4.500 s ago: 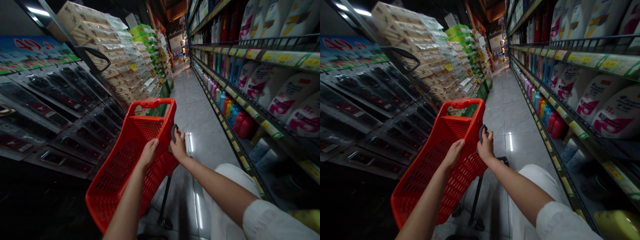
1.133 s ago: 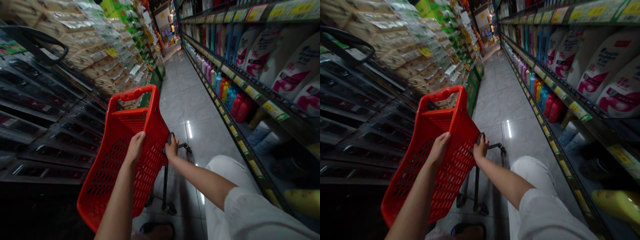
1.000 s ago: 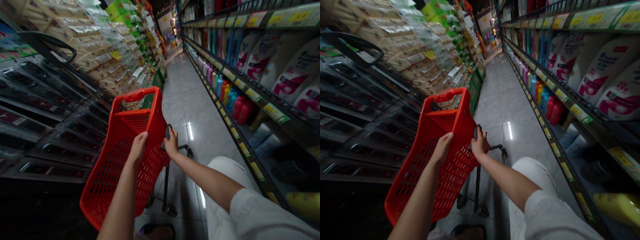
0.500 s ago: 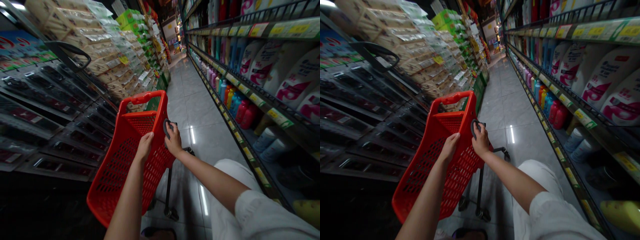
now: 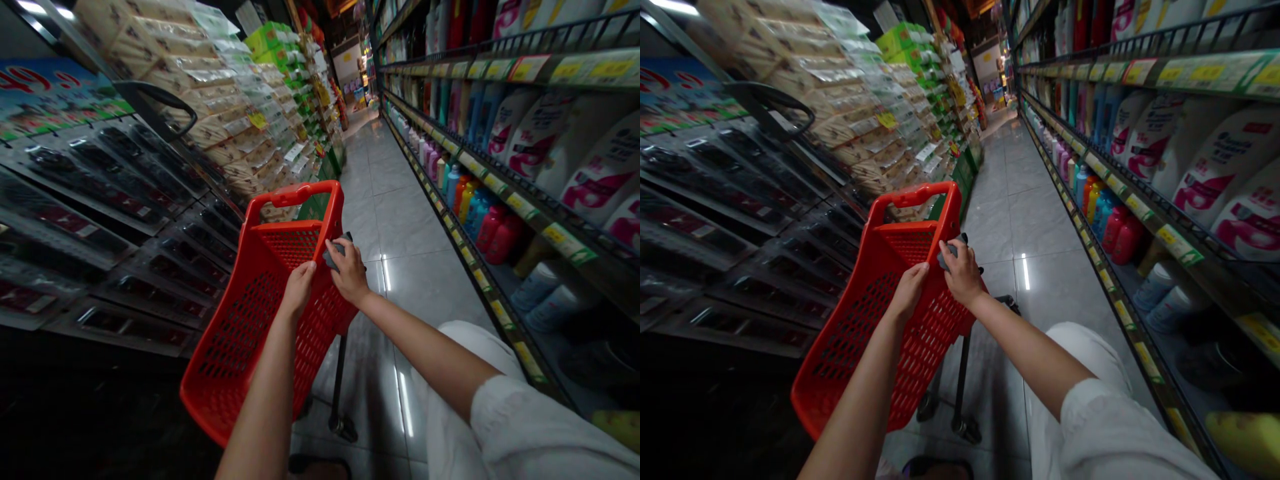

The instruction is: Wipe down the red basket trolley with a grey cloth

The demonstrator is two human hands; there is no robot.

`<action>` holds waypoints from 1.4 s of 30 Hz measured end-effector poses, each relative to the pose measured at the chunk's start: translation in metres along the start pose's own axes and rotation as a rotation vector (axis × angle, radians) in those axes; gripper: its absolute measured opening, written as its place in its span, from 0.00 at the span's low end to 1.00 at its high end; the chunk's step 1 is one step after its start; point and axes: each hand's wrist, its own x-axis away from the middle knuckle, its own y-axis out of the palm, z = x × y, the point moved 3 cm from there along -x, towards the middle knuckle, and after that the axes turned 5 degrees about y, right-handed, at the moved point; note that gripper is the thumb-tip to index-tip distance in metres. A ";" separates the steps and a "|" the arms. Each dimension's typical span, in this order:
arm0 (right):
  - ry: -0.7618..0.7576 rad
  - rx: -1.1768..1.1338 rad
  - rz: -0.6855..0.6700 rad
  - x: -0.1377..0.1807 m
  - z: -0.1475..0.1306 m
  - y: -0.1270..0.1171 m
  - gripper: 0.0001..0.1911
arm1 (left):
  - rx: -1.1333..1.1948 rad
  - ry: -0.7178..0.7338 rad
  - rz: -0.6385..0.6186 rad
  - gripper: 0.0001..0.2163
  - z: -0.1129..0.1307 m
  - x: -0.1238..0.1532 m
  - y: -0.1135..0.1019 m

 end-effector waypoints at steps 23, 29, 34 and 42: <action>-0.090 0.006 0.158 -0.006 0.024 -0.011 0.27 | -0.044 -0.016 0.009 0.21 -0.001 0.007 0.002; -0.075 0.179 0.017 -0.002 0.027 -0.017 0.28 | -0.049 -0.021 0.005 0.21 -0.001 0.007 0.003; -0.052 0.253 -0.096 0.002 0.031 -0.016 0.30 | -0.034 -0.011 0.004 0.21 -0.002 0.005 0.003; 0.137 0.232 -0.273 0.053 0.061 0.014 0.28 | -0.027 -0.031 0.024 0.20 -0.003 -0.001 0.001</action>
